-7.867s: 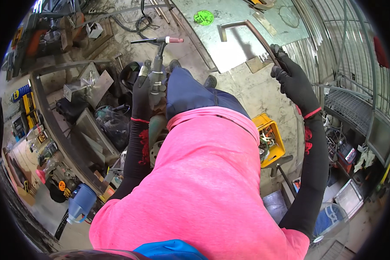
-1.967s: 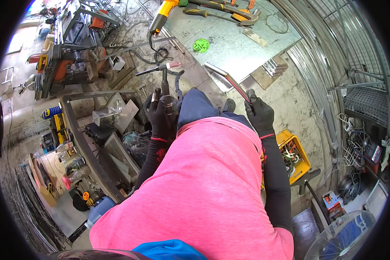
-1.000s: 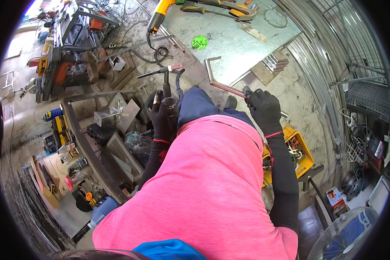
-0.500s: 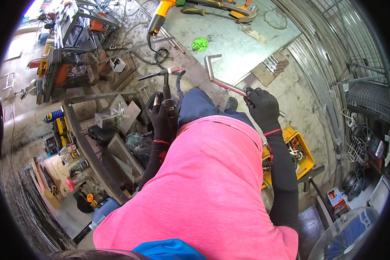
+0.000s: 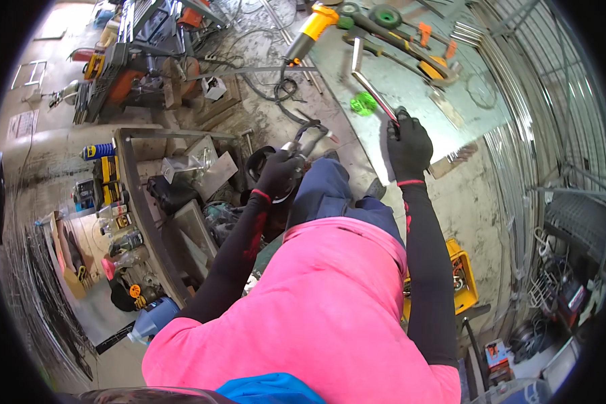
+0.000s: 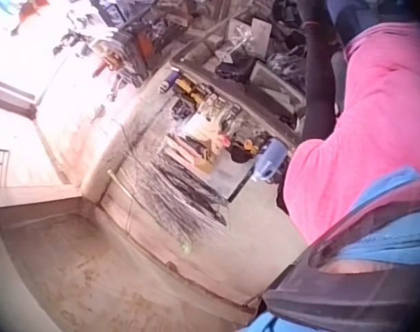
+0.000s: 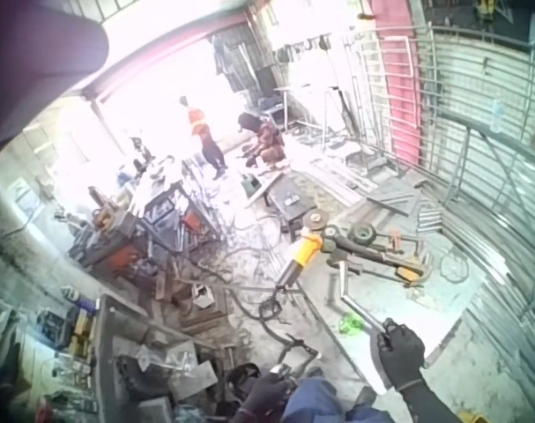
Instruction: Grinding and TIG welding metal tubes in a fabrication workshop.
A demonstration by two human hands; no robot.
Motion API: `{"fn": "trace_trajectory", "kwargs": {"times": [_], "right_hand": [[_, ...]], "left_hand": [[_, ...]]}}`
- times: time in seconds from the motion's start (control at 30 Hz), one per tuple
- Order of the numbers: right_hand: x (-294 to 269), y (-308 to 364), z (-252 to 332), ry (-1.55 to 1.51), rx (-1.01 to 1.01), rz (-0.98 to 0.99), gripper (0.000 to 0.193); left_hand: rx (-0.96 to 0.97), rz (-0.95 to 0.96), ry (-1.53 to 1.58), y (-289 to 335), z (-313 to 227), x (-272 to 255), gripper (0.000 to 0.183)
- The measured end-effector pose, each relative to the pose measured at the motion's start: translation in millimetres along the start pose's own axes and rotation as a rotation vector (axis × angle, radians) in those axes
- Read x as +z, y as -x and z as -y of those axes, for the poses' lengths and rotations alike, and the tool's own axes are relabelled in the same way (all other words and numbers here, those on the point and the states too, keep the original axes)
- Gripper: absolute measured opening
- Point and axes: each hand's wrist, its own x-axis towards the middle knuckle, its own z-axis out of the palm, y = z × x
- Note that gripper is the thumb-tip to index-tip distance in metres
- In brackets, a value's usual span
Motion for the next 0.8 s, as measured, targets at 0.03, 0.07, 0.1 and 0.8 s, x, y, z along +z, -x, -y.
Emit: {"fn": "trace_trajectory", "kwargs": {"times": [0.03, 0.07, 0.1, 0.8], "right_hand": [[7, -1, 1, 0.017, 0.009, 0.014, 0.031], [13, -1, 1, 0.065, 0.037, 0.053, 0.033], [13, -2, 5, 0.050, 0.067, 0.090, 0.036], [30, -16, 8, 0.269, -0.041, 0.230, 0.021]], "left_hand": [[0.002, 0.034, -0.091, -7, -14, 3, 0.045], [0.005, 0.074, -0.184, -17, -31, 3, 0.044], [0.010, 0.115, -0.274, -27, -44, 4, 0.044], [0.698, 0.413, -1.033, -377, 105, 160, 0.028]]}}
